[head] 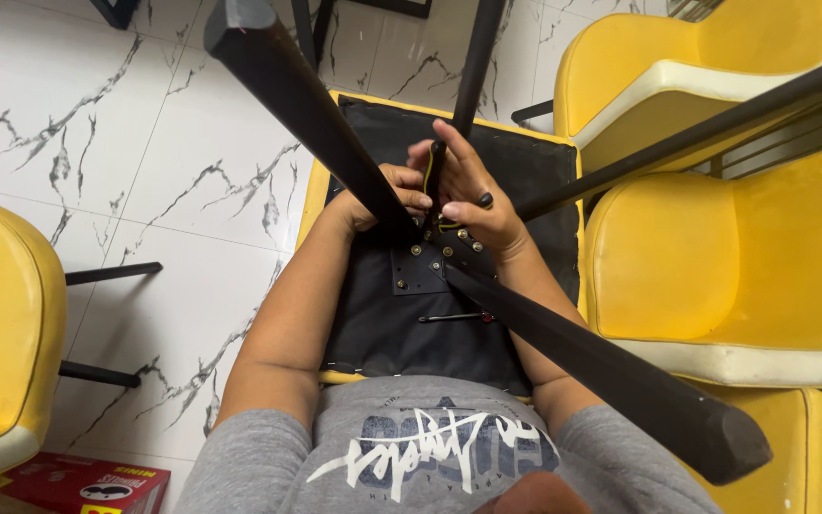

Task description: The person lies on the floor beneath an upturned table and attaches its legs to the underside. They first use pliers to work on the mounting plate, then drive screws into the plate with a screwdriver, holding parts steady with the other hand while fastening each leg.

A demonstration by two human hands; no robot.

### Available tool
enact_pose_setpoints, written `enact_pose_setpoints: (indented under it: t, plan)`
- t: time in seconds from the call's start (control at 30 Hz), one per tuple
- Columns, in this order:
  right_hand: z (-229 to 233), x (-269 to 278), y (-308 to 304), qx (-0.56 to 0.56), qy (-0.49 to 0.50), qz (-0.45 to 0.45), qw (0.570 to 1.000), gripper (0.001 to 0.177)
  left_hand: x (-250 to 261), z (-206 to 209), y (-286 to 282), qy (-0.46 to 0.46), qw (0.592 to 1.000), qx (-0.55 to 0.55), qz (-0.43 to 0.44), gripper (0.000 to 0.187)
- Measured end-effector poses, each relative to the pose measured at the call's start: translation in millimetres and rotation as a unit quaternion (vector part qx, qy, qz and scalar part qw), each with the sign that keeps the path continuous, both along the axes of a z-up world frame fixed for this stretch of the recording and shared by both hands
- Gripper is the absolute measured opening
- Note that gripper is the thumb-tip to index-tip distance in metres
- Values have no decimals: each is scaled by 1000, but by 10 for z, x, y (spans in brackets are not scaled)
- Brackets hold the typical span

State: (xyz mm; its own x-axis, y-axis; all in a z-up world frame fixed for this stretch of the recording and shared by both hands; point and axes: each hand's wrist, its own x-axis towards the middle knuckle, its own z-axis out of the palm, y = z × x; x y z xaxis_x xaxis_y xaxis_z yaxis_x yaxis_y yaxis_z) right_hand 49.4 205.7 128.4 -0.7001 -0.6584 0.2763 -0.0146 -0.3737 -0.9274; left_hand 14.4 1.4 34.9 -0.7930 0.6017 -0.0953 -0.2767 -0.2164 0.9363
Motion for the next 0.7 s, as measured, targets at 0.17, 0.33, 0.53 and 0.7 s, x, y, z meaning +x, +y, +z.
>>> enact_pose_setpoints:
  t: [0.17,0.33,0.53,0.7]
  plan:
    - [-189,102,-90,-6,69,-83,994,86,-10,-120,26,-54,998,7,-15,21]
    - [-283,147,-57,-15,89,-145,985,79,-90,-134,63,-25,998,-10,-48,21]
    - [-395,236,44,-38,142,-198,969,72,-252,-214,174,-27,993,-28,-109,22]
    - [-378,226,20,-26,150,-227,962,73,-262,-278,183,-62,990,36,-121,31]
